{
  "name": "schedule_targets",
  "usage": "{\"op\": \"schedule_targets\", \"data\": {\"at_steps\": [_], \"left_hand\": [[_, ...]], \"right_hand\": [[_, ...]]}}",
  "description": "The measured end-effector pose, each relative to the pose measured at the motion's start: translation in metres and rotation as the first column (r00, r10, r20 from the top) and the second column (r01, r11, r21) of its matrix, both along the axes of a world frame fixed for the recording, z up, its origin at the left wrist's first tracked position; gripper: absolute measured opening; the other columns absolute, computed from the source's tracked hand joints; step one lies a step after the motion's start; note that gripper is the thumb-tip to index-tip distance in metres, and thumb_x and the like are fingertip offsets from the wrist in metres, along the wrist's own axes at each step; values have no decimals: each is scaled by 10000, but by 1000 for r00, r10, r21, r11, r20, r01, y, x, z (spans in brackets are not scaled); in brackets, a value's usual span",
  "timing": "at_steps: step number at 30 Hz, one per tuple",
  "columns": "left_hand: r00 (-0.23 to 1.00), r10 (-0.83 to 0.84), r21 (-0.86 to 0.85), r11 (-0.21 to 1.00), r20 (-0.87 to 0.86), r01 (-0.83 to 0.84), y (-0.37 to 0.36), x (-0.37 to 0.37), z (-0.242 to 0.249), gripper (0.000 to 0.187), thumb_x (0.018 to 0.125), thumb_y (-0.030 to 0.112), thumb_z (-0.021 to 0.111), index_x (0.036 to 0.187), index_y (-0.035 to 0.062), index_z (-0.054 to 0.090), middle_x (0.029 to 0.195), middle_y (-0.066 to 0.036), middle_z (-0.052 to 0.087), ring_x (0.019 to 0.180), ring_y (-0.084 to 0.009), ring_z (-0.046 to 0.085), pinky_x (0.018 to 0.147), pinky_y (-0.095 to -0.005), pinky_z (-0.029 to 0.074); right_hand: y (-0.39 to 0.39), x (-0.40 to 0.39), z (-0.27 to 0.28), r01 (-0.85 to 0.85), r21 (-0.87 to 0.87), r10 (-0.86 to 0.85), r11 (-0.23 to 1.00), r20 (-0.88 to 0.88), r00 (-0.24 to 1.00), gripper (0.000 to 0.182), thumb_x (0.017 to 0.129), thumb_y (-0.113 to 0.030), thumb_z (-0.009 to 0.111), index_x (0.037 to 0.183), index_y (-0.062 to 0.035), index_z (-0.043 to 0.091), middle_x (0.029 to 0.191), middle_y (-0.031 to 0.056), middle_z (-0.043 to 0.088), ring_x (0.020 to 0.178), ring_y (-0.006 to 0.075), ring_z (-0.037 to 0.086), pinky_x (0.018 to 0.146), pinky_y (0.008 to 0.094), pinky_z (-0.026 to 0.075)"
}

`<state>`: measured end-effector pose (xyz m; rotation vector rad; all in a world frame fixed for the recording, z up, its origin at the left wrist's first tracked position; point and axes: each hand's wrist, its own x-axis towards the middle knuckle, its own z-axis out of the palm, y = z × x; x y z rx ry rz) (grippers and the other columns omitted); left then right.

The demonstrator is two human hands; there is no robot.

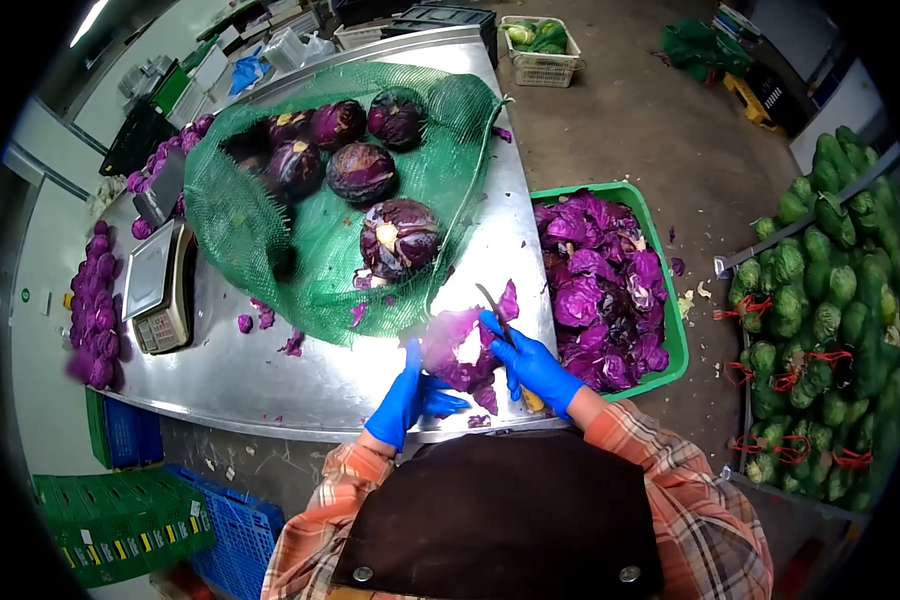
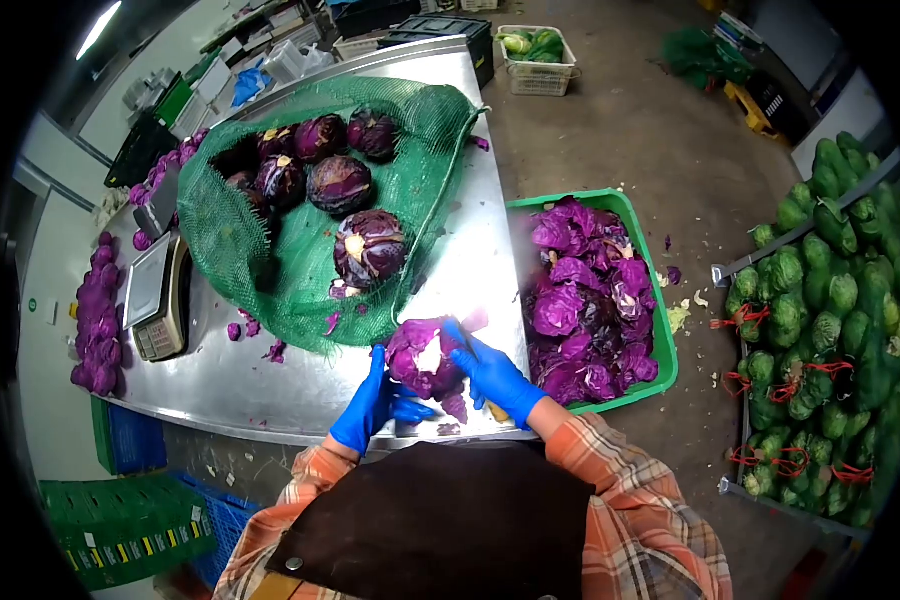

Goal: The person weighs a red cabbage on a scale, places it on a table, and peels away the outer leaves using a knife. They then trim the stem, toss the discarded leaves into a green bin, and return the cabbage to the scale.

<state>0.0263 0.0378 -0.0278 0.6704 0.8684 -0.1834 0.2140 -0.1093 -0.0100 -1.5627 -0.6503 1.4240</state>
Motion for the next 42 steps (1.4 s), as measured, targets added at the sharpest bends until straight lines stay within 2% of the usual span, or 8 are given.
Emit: {"op": "schedule_targets", "data": {"at_steps": [2, 6, 17, 20, 28, 32, 33, 42], "left_hand": [[995, 54, 717, 691, 79, -95, -14, 12, 24, 888, 906, 567, 519, 1483, 9, 139, 1326, -211, 479, 1120, -299, 578, 935, -378, 490], [990, -109, 989, 130, 91, -76, -28, 30, 10, 1132, 691, 262, 854, 1474, -41, 95, 1348, -188, 426, 1234, -268, 463, 1021, -363, 398], [984, -107, 894, 441, 141, -80, -18, 57, 53, 738, 673, 263, 859, 1222, -2, 443, 1174, -138, 554, 1075, -239, 564, 915, -356, 453], [986, -110, 990, 72, 127, -119, -29, 52, 31, 765, 658, 297, 865, 1225, -1, 448, 1160, -142, 548, 1068, -250, 564, 911, -362, 455], [955, -297, 921, 367, -13, 126, 7, 48, 24, 1071, 623, 359, 886, 1384, -54, 256, 1316, -211, 406, 1218, -291, 462, 1007, -390, 414], [992, 68, 930, 349, 101, -119, -4, 52, 21, 1051, 644, 286, 883, 1395, -71, 240, 1342, -211, 416, 1213, -270, 476, 1011, -365, 423], [979, 86, 803, 561, 187, -203, -1, 53, 19, 1018, 655, 258, 877, 1386, -76, 253, 1308, -203, 458, 1160, -256, 521, 970, -347, 458], [981, -99, 830, 551, 169, -87, 2, 64, 25, 818, 669, 235, 853, 1298, 8, 383, 1229, -148, 524, 1128, -226, 539, 968, -350, 450]], "right_hand": [[2, 3, 5, 54, 10, -54, 998, -38, 998, 526, 979, -302, 488, 1473, -240, 320, 998, 93, 617, 476, 75, 471, 425, 227, 463], [9, -3, -44, -18, 432, -184, 902, 422, 888, 508, 966, -345, 517, 1408, -114, 421, 1240, 141, 593, 893, 243, 668, 760, 328, 540], [21, 9, 3, -170, -105, 194, 980, 700, 687, 498, 977, -429, 414, 1340, -90, 439, 1013, 239, 636, 893, 415, 628, 761, 470, 503], [28, 34, -30, -93, 123, -23, 988, 713, 701, 450, 981, -424, 417, 1242, -73, 526, 939, 242, 641, 903, 405, 623, 781, 444, 495], [20, 21, 4, -268, 171, 147, 948, 511, 847, 604, 977, -449, 422, 1482, -171, 240, 1284, 243, 530, 1131, 387, 562, 957, 414, 444], [22, 31, 8, -283, 44, 213, 958, 551, 807, 612, 975, -446, 420, 1488, -184, 213, 1334, 243, 483, 1107, 419, 557, 936, 443, 457], [19, 30, 7, -270, 103, 166, 957, 569, 805, 607, 975, -449, 417, 1487, -191, 216, 1341, 243, 476, 1092, 426, 561, 927, 451, 461], [33, 32, 7, -248, -56, 226, 967, 639, 736, 543, 981, -441, 395, 1458, -202, 297, 1322, 226, 497, 1048, 415, 587, 889, 466, 478]]}}
